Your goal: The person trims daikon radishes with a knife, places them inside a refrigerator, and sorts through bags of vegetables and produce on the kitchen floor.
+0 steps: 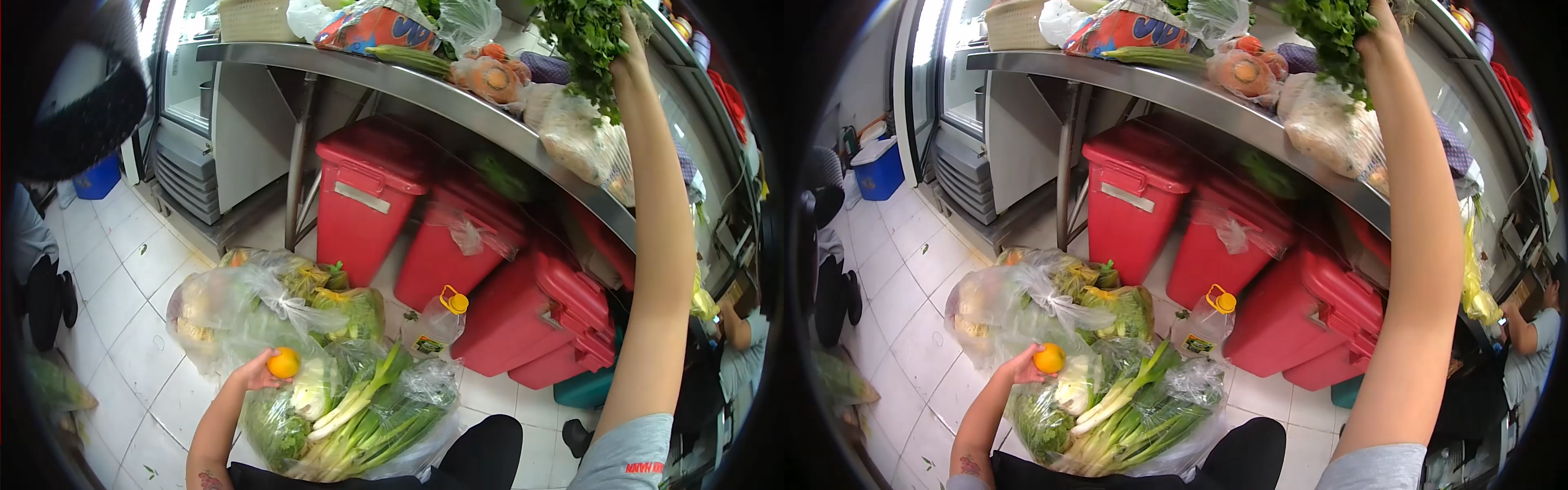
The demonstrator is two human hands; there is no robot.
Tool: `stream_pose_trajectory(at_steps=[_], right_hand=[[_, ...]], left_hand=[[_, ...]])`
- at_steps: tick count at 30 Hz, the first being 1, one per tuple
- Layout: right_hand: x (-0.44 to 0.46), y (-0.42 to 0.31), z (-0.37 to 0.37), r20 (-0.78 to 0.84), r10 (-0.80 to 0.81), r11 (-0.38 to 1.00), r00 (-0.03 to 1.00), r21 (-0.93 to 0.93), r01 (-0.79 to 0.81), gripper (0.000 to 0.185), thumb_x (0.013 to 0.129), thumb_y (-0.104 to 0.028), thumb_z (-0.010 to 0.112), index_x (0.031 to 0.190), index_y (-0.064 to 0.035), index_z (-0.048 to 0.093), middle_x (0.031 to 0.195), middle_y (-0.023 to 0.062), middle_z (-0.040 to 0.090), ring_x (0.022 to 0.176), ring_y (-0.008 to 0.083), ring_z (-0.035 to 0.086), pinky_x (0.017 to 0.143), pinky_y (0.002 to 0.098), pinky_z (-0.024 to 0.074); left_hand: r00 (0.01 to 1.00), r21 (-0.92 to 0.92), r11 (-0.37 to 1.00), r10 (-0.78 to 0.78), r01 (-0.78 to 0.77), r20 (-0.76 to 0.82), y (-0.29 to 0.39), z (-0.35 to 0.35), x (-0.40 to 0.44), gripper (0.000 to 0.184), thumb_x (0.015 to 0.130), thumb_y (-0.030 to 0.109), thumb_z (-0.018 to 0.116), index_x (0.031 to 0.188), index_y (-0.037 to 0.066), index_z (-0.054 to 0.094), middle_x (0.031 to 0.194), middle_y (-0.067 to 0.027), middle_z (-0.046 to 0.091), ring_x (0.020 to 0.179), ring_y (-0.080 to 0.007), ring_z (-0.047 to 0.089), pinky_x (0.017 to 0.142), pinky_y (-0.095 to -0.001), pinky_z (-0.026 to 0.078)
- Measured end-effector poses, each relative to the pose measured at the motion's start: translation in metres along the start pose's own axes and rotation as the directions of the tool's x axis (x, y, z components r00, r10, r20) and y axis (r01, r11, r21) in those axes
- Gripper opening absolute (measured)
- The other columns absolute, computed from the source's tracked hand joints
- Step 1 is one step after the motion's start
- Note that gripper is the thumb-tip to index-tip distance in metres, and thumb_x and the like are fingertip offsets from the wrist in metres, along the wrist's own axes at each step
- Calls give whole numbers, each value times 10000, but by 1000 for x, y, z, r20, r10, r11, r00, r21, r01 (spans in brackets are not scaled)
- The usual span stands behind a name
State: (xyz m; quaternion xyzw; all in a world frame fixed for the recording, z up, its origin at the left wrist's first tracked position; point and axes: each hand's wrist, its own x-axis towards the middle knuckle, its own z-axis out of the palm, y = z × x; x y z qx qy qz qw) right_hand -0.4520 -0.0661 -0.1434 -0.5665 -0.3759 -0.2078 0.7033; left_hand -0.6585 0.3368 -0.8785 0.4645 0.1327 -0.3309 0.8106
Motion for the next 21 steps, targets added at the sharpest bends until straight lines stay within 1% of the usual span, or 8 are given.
stream_pose_trajectory(at_steps=[3, 5, 6, 8, 11, 13, 17, 21], right_hand=[[29, 22, 5, 8, 31, 999, 999, -24, -31, 480, 827, -432, 690, 1148, -81, 629, 1028, 113, 690, 908, 276, 673, 804, 429, 558], [43, 39, 5, -38, 123, 973, 992, -189, -128, 557, 804, -465, 707, 1192, -76, 615, 1089, 139, 674, 951, 284, 663, 861, 443, 541], [52, 56, 2, -120, -26, 826, 992, -561, -47, 675, 771, -531, 699, 1236, -59, 567, 1167, 164, 610, 1023, 294, 618, 898, 435, 511], [100, 119, -37, -81, -356, 156, 931, -987, -27, 913, 704, -663, 682, 1324, -26, 472, 1325, 214, 483, 1168, 314, 530, 973, 419, 449], [114, 105, -40, -141, -243, -62, 960, -985, -160, 1001, 674, -681, 703, 1332, 33, 456, 1401, 274, 407, 1252, 334, 471, 1009, 414, 413], [57, 97, -7, -75, -456, -183, 887, -967, -176, 940, 713, -621, 706, 1334, 40, 456, 1400, 257, 420, 1252, 325, 473, 1015, 407, 403], [17, 84, 9, 394, -402, -586, 826, -805, 98, 742, 796, -467, 669, 1326, 18, 483, 1361, 195, 480, 1179, 309, 530, 1011, 403, 403], [-119, 76, 53, 668, -247, -481, 701, -713, 510, 696, 784, -375, 668, 1332, 10, 481, 1334, 177, 508, 1168, 301, 535, 1009, 408, 408]], left_hand=[[999, 21, 999, 34, -33, -34, 2, 13, -10, 593, 902, 471, 431, 1359, 92, 425, 1148, -126, 637, 968, -233, 662, 649, -285, 550], [997, -1, 999, 49, -49, -53, 0, 16, -15, 585, 903, 459, 433, 1364, 98, 419, 1170, -124, 626, 984, -234, 654, 670, -290, 546], [997, -20, 998, 56, -57, -59, -1, 16, -15, 582, 906, 456, 431, 1367, 101, 415, 1182, -124, 619, 990, -237, 651, 680, -294, 546], [995, -50, 996, 76, -79, -60, -2, 12, -12, 575, 911, 448, 429, 1370, 102, 411, 1200, -127, 608, 996, -246, 648, 690, -303, 548], [996, -93, 992, 81, -84, -33, -10, 4, -6, 567, 917, 438, 435, 1370, 98, 409, 1210, -137, 597, 995, -262, 648, 696, -316, 556], [998, -128, 989, 70, -70, -10, -12, -3, -3, 567, 919, 436, 442, 1370, 93, 407, 1205, -144, 596, 992, -272, 648, 705, -329, 565], [994, -165, 981, 106, -102, 18, -7, 5, -5, 620, 932, 506, 425, 1369, 67, 404, 1194, -160, 601, 986, -284, 648, 751, -350, 580], [994, -222, 969, 98, -105, -43, -14, 3, 2, 646, 950, 568, 359, 1330, 55, 455, 1142, -142, 630, 923, -250, 666, 763, -352, 581]])
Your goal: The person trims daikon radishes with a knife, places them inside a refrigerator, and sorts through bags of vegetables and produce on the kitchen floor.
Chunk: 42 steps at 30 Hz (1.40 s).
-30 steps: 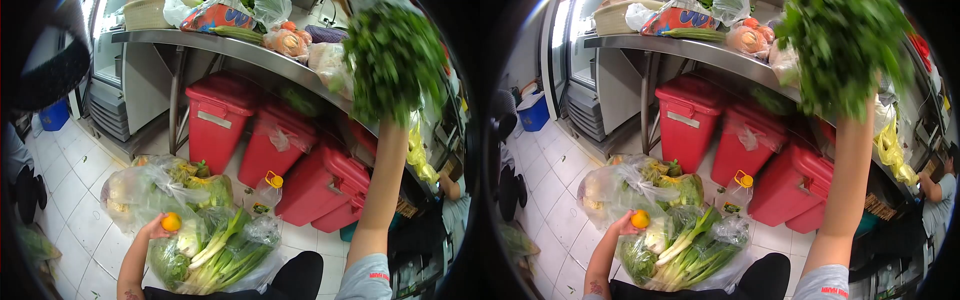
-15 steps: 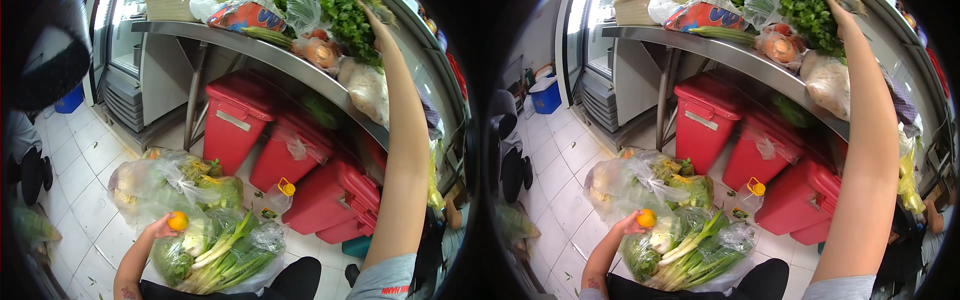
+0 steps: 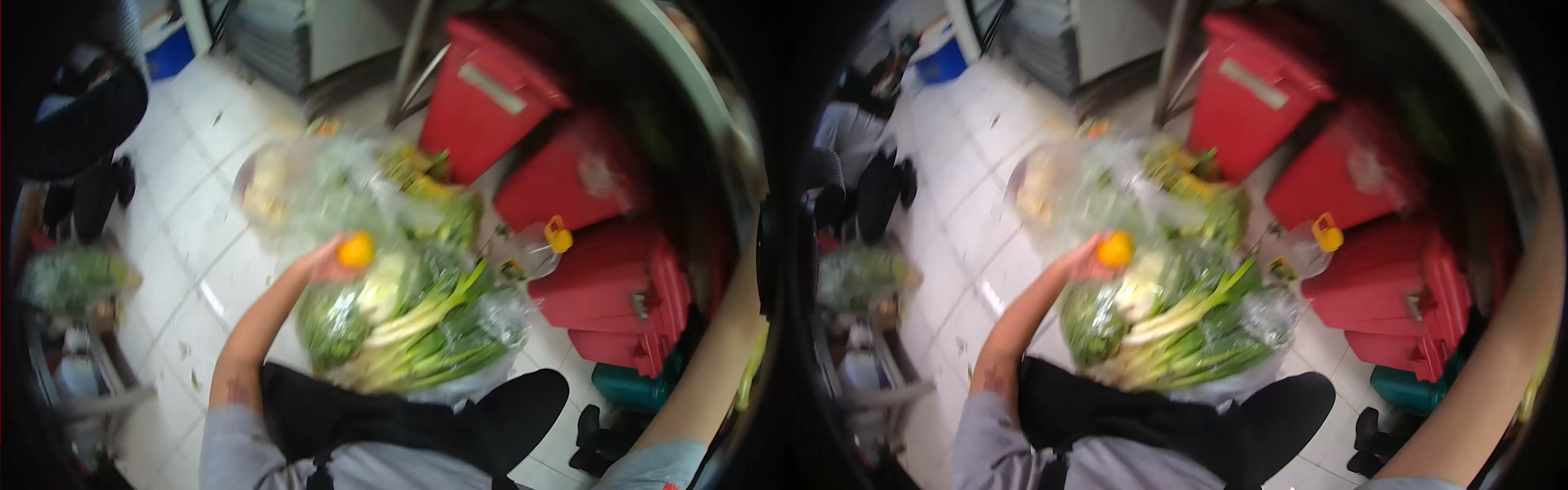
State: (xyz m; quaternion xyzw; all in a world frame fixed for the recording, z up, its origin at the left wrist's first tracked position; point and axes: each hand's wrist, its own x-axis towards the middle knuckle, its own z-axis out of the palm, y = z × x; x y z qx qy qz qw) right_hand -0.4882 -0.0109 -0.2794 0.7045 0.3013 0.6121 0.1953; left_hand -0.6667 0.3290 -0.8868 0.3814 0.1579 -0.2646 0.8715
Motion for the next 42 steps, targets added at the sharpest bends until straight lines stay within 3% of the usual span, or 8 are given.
stream_pose_trajectory(at_steps=[7, 9, 12, 21, 27, 33, 35, 42], right_hand=[[-179, -171, -108, 514, -128, 703, 848, 650, -288, 645, 763, -214, 667, 1342, -4, 477, 1287, 143, 558, 1148, 286, 544, 1006, 417, 417], [-261, -266, -88, 848, -299, -281, 437, 359, -890, 807, 745, -97, 729, 1450, -81, 336, 1466, 122, 363, 1315, 271, 375, 1047, 397, 356], [-325, -354, -81, 942, -245, -857, 229, -100, -506, 763, 815, -108, 709, 1450, -97, 287, 1375, 170, 432, 1228, 294, 483, 975, 418, 473], [-416, -397, -82, 888, -439, -882, 135, -397, -254, 581, 898, -383, 616, 1313, -25, 423, 1242, 207, 547, 997, 267, 638, 858, 397, 563], [-422, -407, -82, 899, -423, -828, 110, -335, -450, 601, 904, -452, 582, 1300, -24, 437, 1173, 184, 591, 948, 258, 657, 777, 367, 583], [-425, -413, -86, 925, -376, -772, 56, -280, -571, 601, 870, -306, 670, 1293, -8, 365, 1097, 154, 584, 898, 321, 673, 658, 331, 599], [-425, -412, -84, 922, -383, -780, 53, -292, -554, 600, 869, -288, 675, 1296, -14, 355, 1095, 152, 582, 884, 321, 676, 641, 329, 600], [-436, -416, -79, 925, -375, -789, 56, -287, -544, 586, 866, -305, 678, 1266, -15, 364, 1062, 150, 580, 783, 291, 680, 602, 333, 598]], left_hand=[[1000, 207, 978, -17, 17, 0, 32, 128, -16, 618, 873, 641, 412, 1243, 162, 538, 954, -45, 666, 650, -141, 608, 502, -235, 426], [990, 431, 892, 141, -139, 29, 37, 181, -26, 587, 895, 603, 439, 1237, 136, 542, 982, -78, 660, 732, -191, 609, 594, -308, 458], [692, 803, 242, 670, -544, 267, -11, 187, 19, 568, 886, 547, 506, 1225, 93, 545, 1036, -121, 631, 893, -273, 582, 768, -386, 463], [268, 827, 349, 828, 442, -492, 27, -42, 19, 550, 759, 427, 702, 1172, 85, 579, 1141, -202, 602, 1120, -352, 534, 928, -413, 439], [709, 915, 271, 578, 300, -404, 45, -29, 4, 489, 759, 391, 713, 1141, 109, 600, 1002, -177, 668, 953, -343, 632, 868, -411, 478], [331, 955, 37, 933, 295, -138, 219, -21, -69, 272, 742, 177, 688, 1013, 173, 694, 737, -85, 631, 676, -250, 616, 669, -350, 502], [670, 971, -225, 734, 86, 110, 319, -11, -128, 446, 695, 82, 678, 1131, 107, 587, 1103, -164, 537, 1001, -281, 552, 857, -364, 459], [-158, 896, -267, 927, 356, 339, 236, 59, -140, 385, 713, 193, 707, 1090, 144, 644, 1082, -145, 587, 945, -232, 598, 770, -326, 494]])
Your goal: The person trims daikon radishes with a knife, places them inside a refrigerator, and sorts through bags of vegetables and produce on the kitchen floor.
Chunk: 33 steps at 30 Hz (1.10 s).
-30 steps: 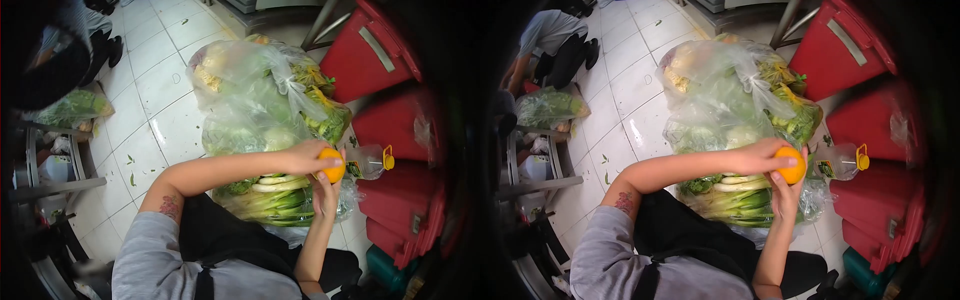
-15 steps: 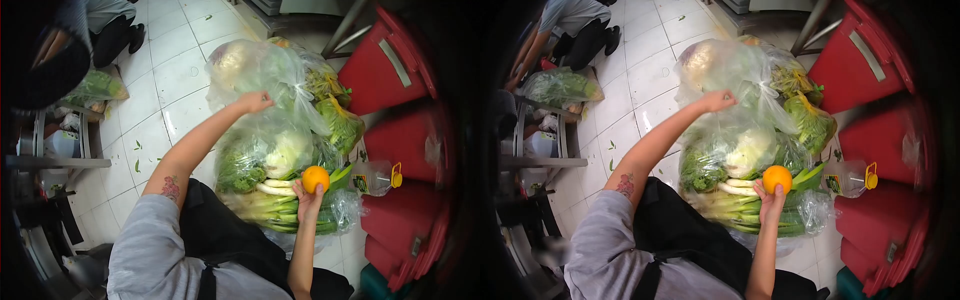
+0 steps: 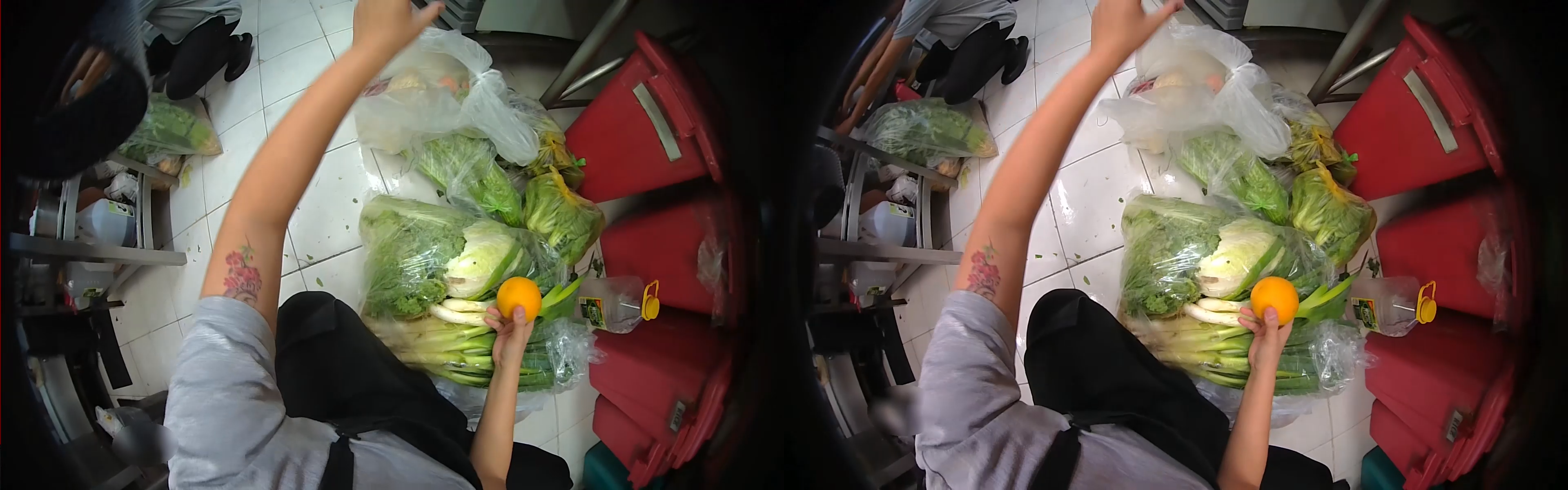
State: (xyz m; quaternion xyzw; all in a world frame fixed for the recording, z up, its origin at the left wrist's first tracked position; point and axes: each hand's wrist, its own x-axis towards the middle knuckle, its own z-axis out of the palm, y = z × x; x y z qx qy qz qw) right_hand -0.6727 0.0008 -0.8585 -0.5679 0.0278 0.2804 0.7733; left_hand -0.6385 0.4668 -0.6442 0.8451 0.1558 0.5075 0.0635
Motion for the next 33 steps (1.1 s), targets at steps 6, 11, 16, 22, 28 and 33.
stream_pose_trajectory(at_steps=[6, 11, 16, 22, 28, 33], right_hand=[[-1, 1, -2, 34, -27, 999, 999, -37, 28, 557, 886, -376, 646, 1263, -49, 398, 1028, 125, 596, 753, 233, 666, 599, 312, 590], [-5, -3, 7, -10, -33, 993, 999, -110, 32, 556, 874, -398, 652, 1244, -49, 428, 1041, 115, 590, 770, 230, 654, 614, 318, 577], [5, -27, 71, 121, -181, 982, 976, -27, 185, 591, 866, -473, 614, 1247, -41, 481, 1133, 115, 588, 1007, 254, 604, 868, 423, 505], [45, -69, 201, 511, -198, 953, 836, -99, 287, 628, 791, -327, 709, 1266, 0, 462, 1195, 102, 576, 1090, 223, 568, 980, 366, 414], [92, -23, 250, 706, -15, 481, 708, -616, 624, 741, 619, -153, 829, 1268, -98, 476, 1147, 149, 609, 991, 281, 627, 875, 344, 491], [99, 31, 249, 805, 117, -50, 582, -581, 813, 724, 581, -136, 799, 1237, -145, 491, 1224, 184, 555, 1225, 389, 462, 1027, 464, 369]], left_hand=[[738, 142, 967, -254, 212, 625, -36, 62, -220, 782, 725, 385, 738, 1340, 59, 383, 1218, -186, 561, 1095, -343, 560, 1029, -484, 320], [418, -161, 885, -42, 436, 907, -19, 48, -265, 356, 879, 273, 543, 1133, 24, 546, 986, -220, 647, 949, -377, 614, 880, -441, 465], [396, -116, 981, 46, 155, 917, 55, -21, -174, 249, 888, 251, 535, 872, 16, 616, 783, -195, 645, 755, -397, 622, 696, -474, 498], [470, -172, 983, 125, 57, 874, 86, -68, -202, 182, 763, 175, 571, 689, 23, 637, 646, -191, 625, 645, -376, 638, 609, -470, 508], [320, -411, 907, 365, 89, 874, 127, -167, -193, 143, 824, 138, 542, 732, 29, 539, 532, -151, 546, 511, -335, 597, 482, -444, 467], [292, -474, 873, 425, 118, 856, 128, -160, -202, 134, 827, 137, 538, 769, 18, 559, 604, -161, 580, 589, -361, 618, 516, -433, 479]])
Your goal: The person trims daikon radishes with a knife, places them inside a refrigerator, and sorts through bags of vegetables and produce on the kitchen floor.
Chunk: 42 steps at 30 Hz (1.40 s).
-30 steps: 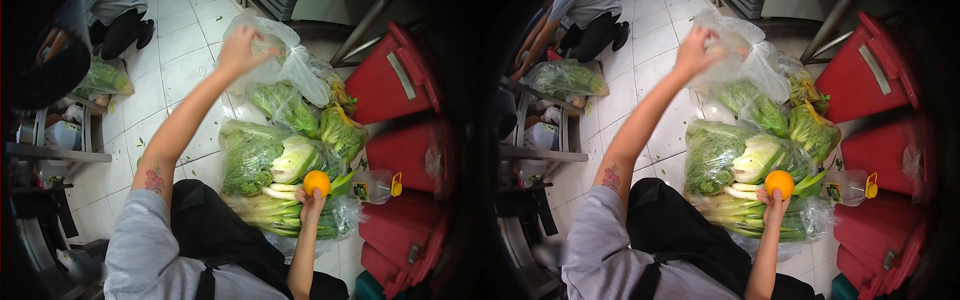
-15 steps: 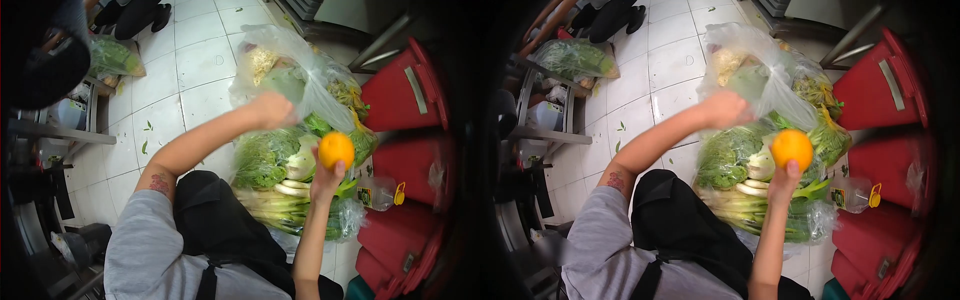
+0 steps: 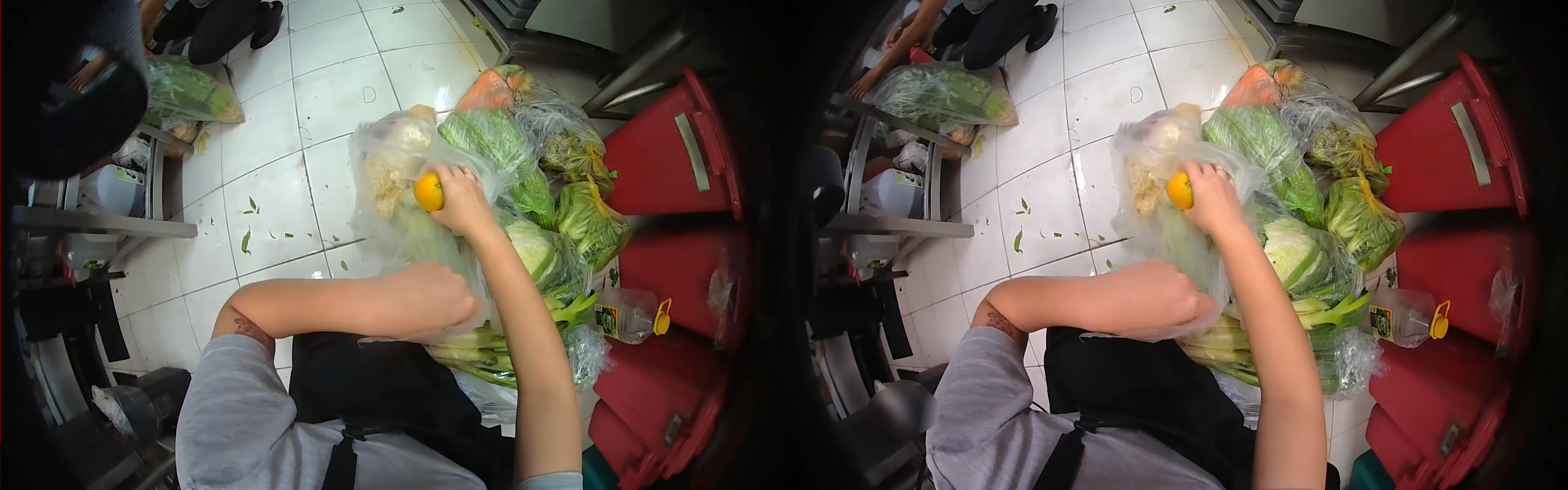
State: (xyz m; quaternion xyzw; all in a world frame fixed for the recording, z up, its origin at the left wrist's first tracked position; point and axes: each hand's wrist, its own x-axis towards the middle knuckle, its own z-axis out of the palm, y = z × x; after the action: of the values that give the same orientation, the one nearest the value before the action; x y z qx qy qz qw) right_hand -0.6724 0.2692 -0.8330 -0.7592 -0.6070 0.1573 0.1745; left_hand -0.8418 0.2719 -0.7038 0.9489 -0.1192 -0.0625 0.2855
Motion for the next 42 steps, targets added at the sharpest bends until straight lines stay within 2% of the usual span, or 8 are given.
stream_pose_trajectory(at_steps=[3, 7, 12, 16, 19, 24, 27, 42], right_hand=[[-4, -4, -4, -115, 31, 960, 993, -275, -62, 696, 603, -184, 793, 1236, -156, 504, 1285, 178, 517, 1247, 405, 425, 1050, 514, 316], [-1, 15, -21, -82, 187, 942, 979, -269, -202, 629, 671, -221, 756, 1241, -120, 509, 1322, 177, 494, 1270, 380, 413, 1061, 525, 296], [-3, 68, -3, -306, 34, 887, 951, -430, -170, 556, 727, -239, 722, 1220, -63, 533, 1445, 210, 370, 1400, 339, 244, 1136, 553, 153], [-10, 72, 11, -309, 215, 949, 927, 289, -123, 411, 842, -202, 592, 1221, -54, 540, 1364, 202, 460, 1307, 326, 392, 1089, 481, 295], [-19, 109, 60, -237, 358, 360, 903, 928, 101, 377, 870, -192, 552, 1224, -61, 555, 1300, 173, 520, 1192, 313, 501, 1017, 423, 394], [-12, 113, 68, -378, 181, 911, 908, 412, -10, 333, 876, -189, 550, 1188, -86, 604, 1236, 125, 579, 1090, 269, 568, 927, 368, 455], [-12, 104, 53, -517, -27, 968, 856, -226, -106, 332, 875, -210, 556, 1183, -100, 611, 1209, 121, 599, 1079, 261, 573, 900, 361, 460], [-36, 163, -21, -167, 112, 982, 980, -135, -135, 530, 782, -144, 662, 1282, -79, 501, 1191, 166, 593, 1116, 368, 537, 955, 419, 432]], left_hand=[[940, -49, 977, -187, 209, 284, -11, -16, -12, 152, 833, 163, 537, 832, 16, 577, 789, -185, 623, 767, -350, 641, 648, -455, 494], [924, -106, 969, -243, 222, -296, -107, -15, -30, 305, 897, 266, 509, 1069, 39, 619, 1046, -197, 599, 1010, -310, 572, 870, -433, 445], [858, -445, 873, -375, 199, -350, -285, 88, -1, 426, 900, 398, 519, 1193, 98, 592, 1180, -168, 590, 1110, -279, 545, 908, -395, 457], [663, -349, 854, -520, 387, -538, -361, 133, 47, 519, 872, 470, 553, 1250, 114, 548, 1269, -177, 532, 1230, -283, 479, 928, -410, 464], [628, -48, 677, -704, 734, -331, -327, 88, 71, 531, 833, 399, 609, 1277, 122, 519, 1327, -185, 442, 1295, -333, 401, 917, -428, 480], [422, 188, 399, -649, 897, -634, -334, 131, 104, 674, 667, 259, 763, 1277, 135, 504, 1297, -181, 387, 1207, -382, 424, 903, -468, 497], [650, 212, 647, -572, 732, -500, -315, 106, 66, 721, 604, 185, 792, 1264, 148, 504, 1238, -175, 416, 1164, -379, 437, 896, -447, 492], [468, -20, 582, -672, 813, -574, -138, 109, -29, 679, 514, 151, 832, 1127, 206, 544, 1053, -120, 464, 1039, -347, 453, 819, -424, 506]])
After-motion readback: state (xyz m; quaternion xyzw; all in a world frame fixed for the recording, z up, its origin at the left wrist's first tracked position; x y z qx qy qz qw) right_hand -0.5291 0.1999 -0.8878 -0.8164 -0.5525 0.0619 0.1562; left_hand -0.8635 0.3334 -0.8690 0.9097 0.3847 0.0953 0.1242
